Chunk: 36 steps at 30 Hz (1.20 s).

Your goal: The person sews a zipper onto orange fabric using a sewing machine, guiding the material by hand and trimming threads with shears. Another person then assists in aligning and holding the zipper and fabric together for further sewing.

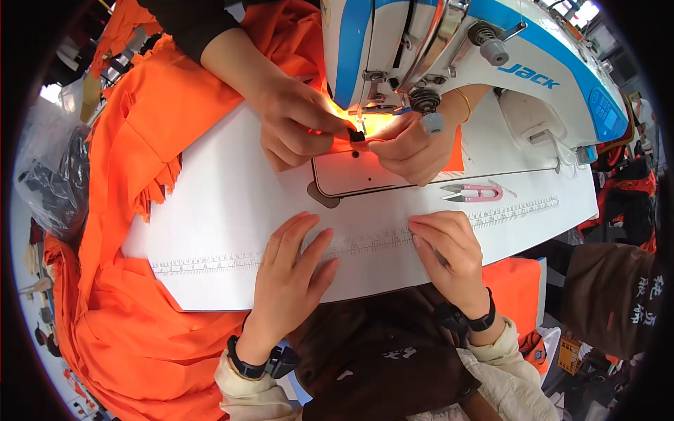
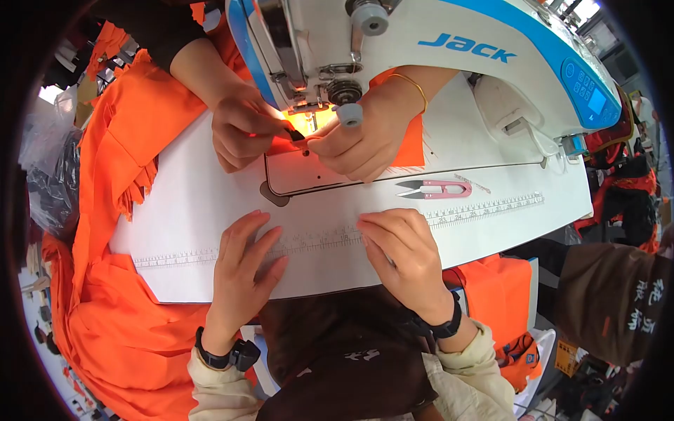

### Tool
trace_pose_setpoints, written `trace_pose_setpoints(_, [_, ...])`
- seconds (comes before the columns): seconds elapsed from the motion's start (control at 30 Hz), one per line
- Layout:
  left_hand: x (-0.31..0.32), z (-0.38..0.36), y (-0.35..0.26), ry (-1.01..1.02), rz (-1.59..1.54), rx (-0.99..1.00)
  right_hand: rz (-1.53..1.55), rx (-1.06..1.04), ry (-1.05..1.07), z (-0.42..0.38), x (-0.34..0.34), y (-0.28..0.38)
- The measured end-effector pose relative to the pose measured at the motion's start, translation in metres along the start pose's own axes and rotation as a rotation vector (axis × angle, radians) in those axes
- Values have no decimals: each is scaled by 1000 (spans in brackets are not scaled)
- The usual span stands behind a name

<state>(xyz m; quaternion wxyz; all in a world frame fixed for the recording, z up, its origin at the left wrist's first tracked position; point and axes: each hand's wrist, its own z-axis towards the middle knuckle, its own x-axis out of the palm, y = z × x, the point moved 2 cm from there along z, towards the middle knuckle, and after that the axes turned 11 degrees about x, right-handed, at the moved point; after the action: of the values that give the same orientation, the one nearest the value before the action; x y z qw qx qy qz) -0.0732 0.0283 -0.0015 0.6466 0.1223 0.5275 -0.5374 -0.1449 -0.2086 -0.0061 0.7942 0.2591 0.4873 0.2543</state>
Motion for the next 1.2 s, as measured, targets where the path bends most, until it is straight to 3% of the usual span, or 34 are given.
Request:
trace_pose_setpoints(0.17, [2,2,-1,-31,3,-43,-108,7,-92,-3,4,1])
trace_pose_setpoints(1.2, [4,2,-4,-63,30,-59,-146,-17,-101,-2,5,2])
